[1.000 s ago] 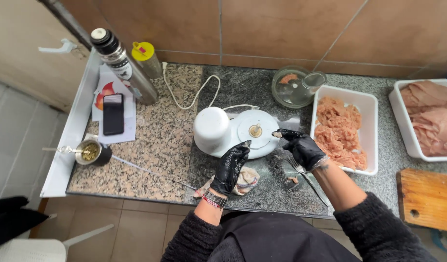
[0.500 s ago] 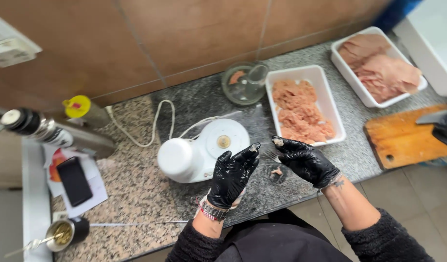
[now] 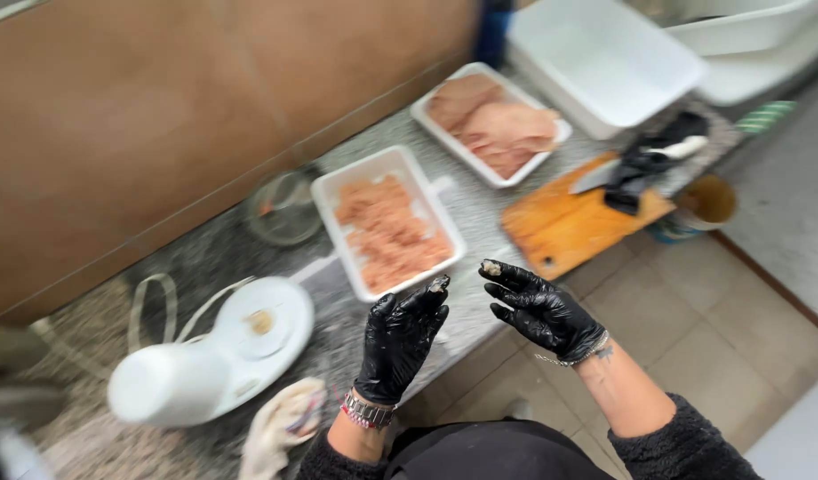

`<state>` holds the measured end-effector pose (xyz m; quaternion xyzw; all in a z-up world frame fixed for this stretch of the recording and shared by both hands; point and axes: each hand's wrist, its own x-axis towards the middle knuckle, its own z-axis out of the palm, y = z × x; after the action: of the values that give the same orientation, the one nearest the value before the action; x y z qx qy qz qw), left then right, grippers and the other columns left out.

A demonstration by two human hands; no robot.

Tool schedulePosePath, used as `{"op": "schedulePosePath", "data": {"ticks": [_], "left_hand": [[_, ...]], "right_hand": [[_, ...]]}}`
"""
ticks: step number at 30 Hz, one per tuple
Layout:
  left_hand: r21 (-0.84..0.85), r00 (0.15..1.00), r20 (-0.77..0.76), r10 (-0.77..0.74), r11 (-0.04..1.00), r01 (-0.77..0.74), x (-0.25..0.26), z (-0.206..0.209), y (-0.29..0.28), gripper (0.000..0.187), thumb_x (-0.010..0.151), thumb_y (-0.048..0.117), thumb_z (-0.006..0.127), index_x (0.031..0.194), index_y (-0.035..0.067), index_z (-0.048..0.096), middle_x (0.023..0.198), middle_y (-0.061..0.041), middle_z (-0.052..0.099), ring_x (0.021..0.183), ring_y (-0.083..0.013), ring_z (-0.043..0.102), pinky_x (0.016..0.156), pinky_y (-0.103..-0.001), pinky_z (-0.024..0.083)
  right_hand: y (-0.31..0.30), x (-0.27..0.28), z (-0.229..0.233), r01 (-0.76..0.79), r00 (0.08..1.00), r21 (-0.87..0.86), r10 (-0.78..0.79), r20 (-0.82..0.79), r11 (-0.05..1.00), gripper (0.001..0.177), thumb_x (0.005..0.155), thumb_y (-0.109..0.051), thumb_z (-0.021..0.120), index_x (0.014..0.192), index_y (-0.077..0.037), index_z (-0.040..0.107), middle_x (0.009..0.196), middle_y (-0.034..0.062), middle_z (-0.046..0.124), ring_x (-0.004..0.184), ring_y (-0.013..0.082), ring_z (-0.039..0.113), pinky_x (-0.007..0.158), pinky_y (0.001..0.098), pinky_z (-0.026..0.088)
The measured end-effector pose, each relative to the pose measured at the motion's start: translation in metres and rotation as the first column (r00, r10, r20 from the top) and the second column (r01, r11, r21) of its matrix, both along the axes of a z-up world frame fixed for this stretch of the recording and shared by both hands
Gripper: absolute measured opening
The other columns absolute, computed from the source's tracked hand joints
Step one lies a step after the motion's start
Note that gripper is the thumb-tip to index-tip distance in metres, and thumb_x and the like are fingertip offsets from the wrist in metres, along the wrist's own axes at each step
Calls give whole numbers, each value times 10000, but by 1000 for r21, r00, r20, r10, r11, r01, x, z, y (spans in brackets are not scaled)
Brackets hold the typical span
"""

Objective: Cleaning a small food grinder part and then portioning ground poultry using a fork.

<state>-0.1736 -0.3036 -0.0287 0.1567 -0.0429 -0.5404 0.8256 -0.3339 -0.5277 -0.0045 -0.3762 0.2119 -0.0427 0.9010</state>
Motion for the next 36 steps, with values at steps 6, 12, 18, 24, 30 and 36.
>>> {"op": "schedulePosePath", "data": {"ticks": [6, 12, 18, 24, 30, 36], "left_hand": [[12, 984, 2, -177, 984, 177, -95, -8, -151, 651, 984, 465, 486, 1408, -19, 586, 1472, -150, 598, 1371, -254, 530, 1206, -421, 337], [9, 951, 95, -295, 955, 296, -181, 0, -270, 694, 1023, 515, 485, 1433, -38, 568, 1488, -179, 568, 1371, -271, 529, 1196, -429, 342], [38, 896, 187, -403, 914, 404, -204, 15, -376, 759, 988, 569, 422, 1470, -7, 529, 1540, -145, 534, 1395, -256, 499, 1190, -421, 346], [-53, 901, 60, -429, 900, 432, -208, -14, -507, 770, 998, 568, 421, 1495, -18, 484, 1533, -163, 517, 1422, -264, 497, 1223, -416, 341], [184, 899, 90, -429, 894, 408, -272, -129, -676, 539, 1059, 429, 484, 1385, 11, 580, 1447, -136, 612, 1313, -270, 569, 1120, -448, 409], [404, 222, 889, -400, 914, 27, -346, -209, -835, 450, 952, 186, 701, 1390, 91, 655, 1362, -179, 632, 1270, -323, 546, 1071, -458, 414]], "right_hand": [[-134, -146, -27, 181, 972, -224, -139, 191, 958, 537, 946, -171, 566, 1467, -87, 463, 1499, 33, 557, 1314, 214, 567, 1068, 416, 461], [-222, -255, -23, 37, 830, 413, -258, 495, 910, 726, 1182, -561, 389, 1649, -5, 392, 1300, 162, 641, 1136, 291, 594, 1067, 441, 458], [-296, -285, -10, 436, 843, 278, -496, 206, 856, 779, 1007, -673, 356, 1535, -106, 436, 1203, 110, 678, 998, 256, 620, 922, 448, 485], [-394, -288, -35, 413, 829, 315, -496, 258, 855, 771, 1035, -660, 347, 1542, -85, 439, 1220, 119, 665, 1010, 266, 634, 918, 466, 495], [-525, -317, -70, 622, 733, 261, -666, 139, 738, 594, 1064, -468, 477, 1529, -99, 471, 1179, 77, 661, 964, 196, 653, 868, 395, 535], [-657, -379, -127, 683, 638, -256, -729, -249, 685, 671, 925, -27, 577, 1555, -243, 492, 1217, 29, 640, 890, 113, 611, 797, 289, 539]]}}
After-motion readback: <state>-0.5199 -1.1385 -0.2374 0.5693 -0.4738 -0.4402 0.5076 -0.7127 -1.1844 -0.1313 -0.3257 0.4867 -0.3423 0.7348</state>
